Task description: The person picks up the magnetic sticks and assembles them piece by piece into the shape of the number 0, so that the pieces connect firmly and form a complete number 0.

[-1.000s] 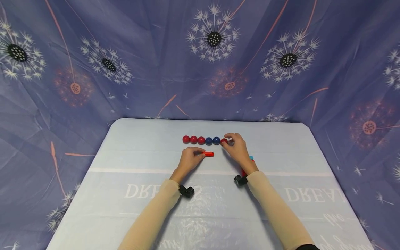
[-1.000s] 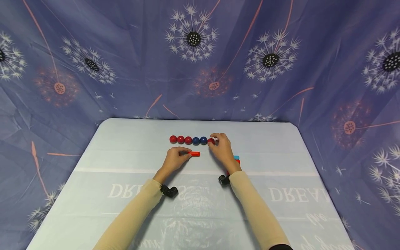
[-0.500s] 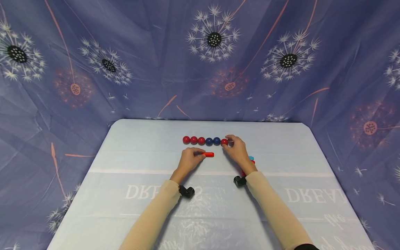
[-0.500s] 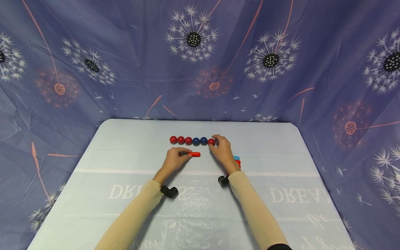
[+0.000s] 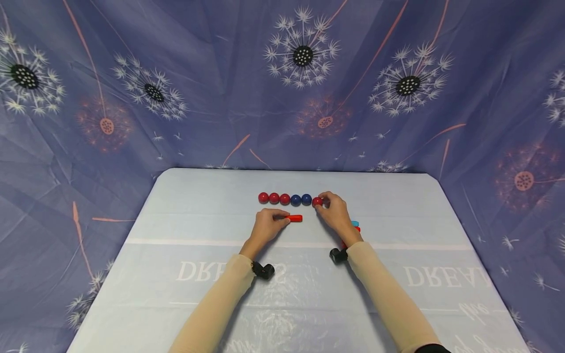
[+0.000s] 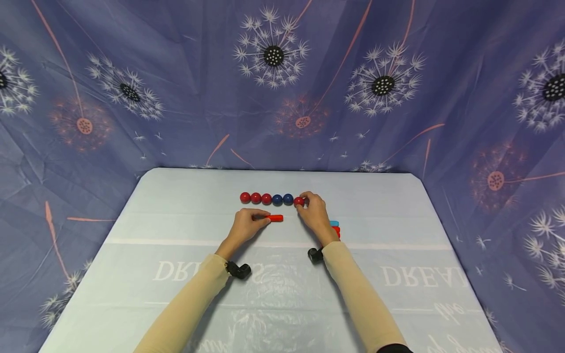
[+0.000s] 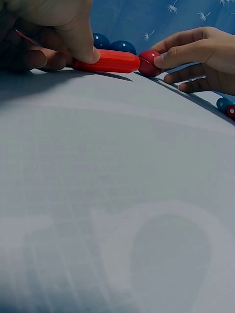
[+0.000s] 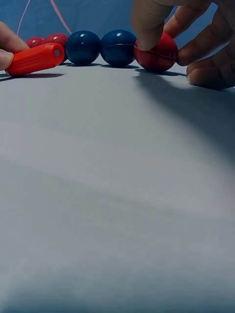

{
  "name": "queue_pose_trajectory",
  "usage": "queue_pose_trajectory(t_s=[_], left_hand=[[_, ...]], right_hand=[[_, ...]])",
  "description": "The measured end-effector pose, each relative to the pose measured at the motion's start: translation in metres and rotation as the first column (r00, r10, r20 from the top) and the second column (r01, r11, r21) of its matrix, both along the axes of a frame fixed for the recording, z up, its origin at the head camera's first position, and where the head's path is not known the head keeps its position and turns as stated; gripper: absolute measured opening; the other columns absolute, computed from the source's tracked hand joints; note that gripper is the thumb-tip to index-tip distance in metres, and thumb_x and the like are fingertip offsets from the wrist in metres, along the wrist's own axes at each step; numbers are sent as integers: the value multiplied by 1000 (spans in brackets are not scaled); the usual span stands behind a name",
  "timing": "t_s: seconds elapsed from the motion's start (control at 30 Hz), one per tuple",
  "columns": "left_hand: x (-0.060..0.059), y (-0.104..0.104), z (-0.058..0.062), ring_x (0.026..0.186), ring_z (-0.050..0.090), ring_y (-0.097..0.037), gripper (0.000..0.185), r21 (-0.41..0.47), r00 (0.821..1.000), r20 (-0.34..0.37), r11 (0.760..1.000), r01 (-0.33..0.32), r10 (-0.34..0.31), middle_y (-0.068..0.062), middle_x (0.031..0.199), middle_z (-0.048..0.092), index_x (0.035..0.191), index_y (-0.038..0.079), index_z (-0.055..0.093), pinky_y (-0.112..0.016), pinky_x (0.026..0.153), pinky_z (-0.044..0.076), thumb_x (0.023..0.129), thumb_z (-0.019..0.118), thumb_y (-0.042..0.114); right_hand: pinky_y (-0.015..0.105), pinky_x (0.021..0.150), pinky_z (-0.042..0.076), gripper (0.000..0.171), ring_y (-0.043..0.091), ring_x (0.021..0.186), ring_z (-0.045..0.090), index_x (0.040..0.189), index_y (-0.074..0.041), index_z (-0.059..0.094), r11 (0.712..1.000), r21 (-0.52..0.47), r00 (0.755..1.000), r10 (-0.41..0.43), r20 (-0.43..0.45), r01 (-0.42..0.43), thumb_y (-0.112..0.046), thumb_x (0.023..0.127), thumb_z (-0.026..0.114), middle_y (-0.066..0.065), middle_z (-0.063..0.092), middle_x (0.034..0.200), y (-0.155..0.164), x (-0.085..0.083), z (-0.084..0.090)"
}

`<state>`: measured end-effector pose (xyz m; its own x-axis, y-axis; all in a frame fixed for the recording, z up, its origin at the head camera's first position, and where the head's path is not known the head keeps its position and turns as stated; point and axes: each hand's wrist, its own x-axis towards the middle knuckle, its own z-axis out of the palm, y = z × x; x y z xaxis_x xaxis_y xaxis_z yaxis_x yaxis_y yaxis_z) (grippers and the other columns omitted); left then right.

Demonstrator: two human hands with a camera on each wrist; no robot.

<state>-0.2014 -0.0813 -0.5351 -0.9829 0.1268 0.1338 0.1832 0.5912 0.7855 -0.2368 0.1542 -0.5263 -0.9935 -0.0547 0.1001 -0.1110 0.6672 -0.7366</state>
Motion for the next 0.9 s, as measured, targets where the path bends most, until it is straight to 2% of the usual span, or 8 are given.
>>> queue_pose_trajectory(t_s=[0.33,0.5,0.9], left_hand=[[2,-1,3,75,62,-13,16,17,1000,10,1000,2,-2,-7,96,80,103,8,83,-27,69,48,88,82,12],[1,-2,4,78,66,-15,16,22,1000,14,1000,-1,1,-7,97,80,103,8,83,-29,72,51,88,82,12],[2,-2,2,76,63,-12,15,28,999,33,1000,3,-4,-7,97,80,104,8,83,-26,69,49,89,81,12]], right_hand=[[43,87,51,31,29,98,62,121,-4,68,1000,15,999,11,53,-11,-17,93,72,16,71,110,1,12,5],[42,87,52,32,28,99,63,121,-6,69,999,-24,997,49,60,-48,-20,93,73,13,72,108,-1,19,8],[42,90,52,33,27,100,63,122,-9,69,995,-27,990,99,100,-97,-26,93,73,10,72,108,-2,31,7]])
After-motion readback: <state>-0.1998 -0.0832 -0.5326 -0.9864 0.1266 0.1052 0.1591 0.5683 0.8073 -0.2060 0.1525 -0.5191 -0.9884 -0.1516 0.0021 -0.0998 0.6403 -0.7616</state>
